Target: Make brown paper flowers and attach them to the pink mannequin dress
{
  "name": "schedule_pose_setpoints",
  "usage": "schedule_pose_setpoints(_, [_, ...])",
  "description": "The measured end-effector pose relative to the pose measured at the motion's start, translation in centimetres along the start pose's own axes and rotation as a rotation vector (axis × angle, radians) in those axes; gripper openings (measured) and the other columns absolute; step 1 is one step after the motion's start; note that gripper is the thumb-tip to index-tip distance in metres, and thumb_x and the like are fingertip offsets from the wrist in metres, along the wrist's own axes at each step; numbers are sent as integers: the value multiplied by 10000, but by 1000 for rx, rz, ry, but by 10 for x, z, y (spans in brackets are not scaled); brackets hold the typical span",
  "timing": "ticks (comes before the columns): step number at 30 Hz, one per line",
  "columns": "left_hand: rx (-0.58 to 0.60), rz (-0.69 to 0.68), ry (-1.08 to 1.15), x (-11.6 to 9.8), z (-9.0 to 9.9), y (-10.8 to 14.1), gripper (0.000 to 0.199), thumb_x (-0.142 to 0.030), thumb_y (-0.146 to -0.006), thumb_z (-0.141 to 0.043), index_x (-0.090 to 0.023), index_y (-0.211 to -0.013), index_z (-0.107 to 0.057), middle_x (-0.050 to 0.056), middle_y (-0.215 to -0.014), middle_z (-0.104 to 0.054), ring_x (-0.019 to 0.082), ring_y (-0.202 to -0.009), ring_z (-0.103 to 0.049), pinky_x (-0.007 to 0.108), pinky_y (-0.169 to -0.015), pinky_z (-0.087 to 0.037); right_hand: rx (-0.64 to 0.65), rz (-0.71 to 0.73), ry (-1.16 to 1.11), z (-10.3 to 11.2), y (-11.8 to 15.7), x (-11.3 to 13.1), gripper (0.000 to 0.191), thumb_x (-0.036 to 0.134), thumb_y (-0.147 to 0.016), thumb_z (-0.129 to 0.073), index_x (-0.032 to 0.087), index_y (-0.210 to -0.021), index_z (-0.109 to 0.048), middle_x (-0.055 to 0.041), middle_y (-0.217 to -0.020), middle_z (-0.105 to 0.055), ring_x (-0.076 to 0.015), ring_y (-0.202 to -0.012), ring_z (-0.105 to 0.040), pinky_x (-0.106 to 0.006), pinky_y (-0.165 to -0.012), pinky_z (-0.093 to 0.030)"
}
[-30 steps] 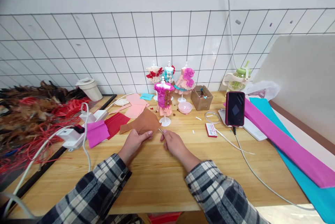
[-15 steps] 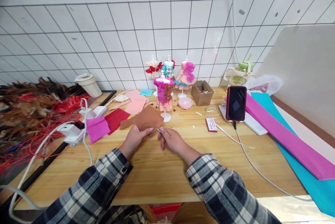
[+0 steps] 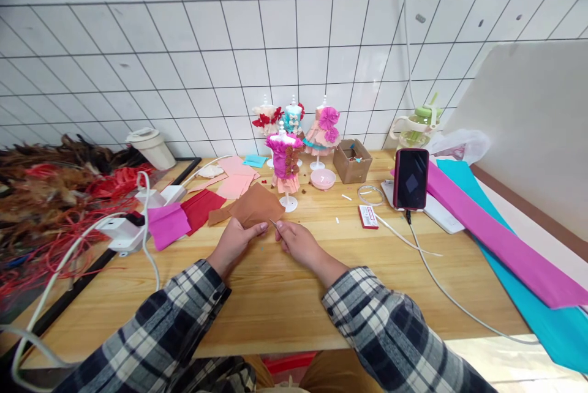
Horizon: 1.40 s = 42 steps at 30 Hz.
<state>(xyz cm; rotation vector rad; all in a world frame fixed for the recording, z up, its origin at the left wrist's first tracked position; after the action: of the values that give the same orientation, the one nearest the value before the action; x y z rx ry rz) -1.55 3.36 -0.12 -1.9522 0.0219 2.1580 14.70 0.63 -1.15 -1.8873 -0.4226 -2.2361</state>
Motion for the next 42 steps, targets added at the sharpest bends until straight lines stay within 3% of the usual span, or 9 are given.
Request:
schedule_pose_setpoints(11, [2, -21, -35, 0, 1, 1, 314, -351, -686, -718, -123, -893, -653, 88, -938, -714, 214, -849, -647, 347, -826, -501, 2, -41, -76, -3, 1, 1, 408, 582, -874, -341, 228, -697, -440, 66, -463, -350, -94, -397, -274, -230, -416, -245])
schedule_pose_setpoints(15, [11, -35, 51, -3, 0, 3, 377, -406, -747, -664, -116, -986, -647, 115, -1063, -688, 241, -1001, -623, 370, -903, -474, -9, -26, -60, -2, 0, 0, 421, 600, -860, -352, 227, -685, -437, 66, -464, -347, -88, -394, -271, -224, -409, -237])
schedule_pose_setpoints(18, [-48, -51, 79, -5, 0, 3, 415, -437, -769, -636, -120, -1038, -627, 114, -1140, -659, 241, -1097, -581, 370, -966, -435, -6, -17, -37, -2, 0, 0, 429, 604, -857, -353, 224, -676, -440, 62, -465, -355, -88, -399, -280, -223, -406, -237])
schedule_pose_setpoints(26, [-43, -41, -15, -3, -1, 3, 416, -393, -724, -685, -108, -1019, -619, 120, -1094, -678, 239, -1003, -624, 372, -928, -464, 6, -25, -34, -3, 2, 3, 405, 547, -896, -320, 216, -703, -452, 63, -453, -372, -86, -386, -292, -221, -414, -248])
schedule_pose_setpoints(42, [-29, -82, -13, -1, -2, 3, 460, -383, -702, -697, -114, -1065, -608, 121, -1091, -677, 245, -997, -629, 406, -934, -465, 3, -36, -46, -3, 1, 3, 363, 457, -927, -319, 201, -707, -452, 72, -453, -366, -78, -380, -285, -214, -412, -247])
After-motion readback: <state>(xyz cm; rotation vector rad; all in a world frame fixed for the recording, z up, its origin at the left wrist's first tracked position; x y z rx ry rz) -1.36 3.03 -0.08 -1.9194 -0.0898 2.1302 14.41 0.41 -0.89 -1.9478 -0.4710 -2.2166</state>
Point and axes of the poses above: each hand's wrist, its own y-axis away from the middle knuckle, its own z-axis out of the back of the hand, x = y × z, the point moved 2 cm from there along -y, towards the middle knuckle
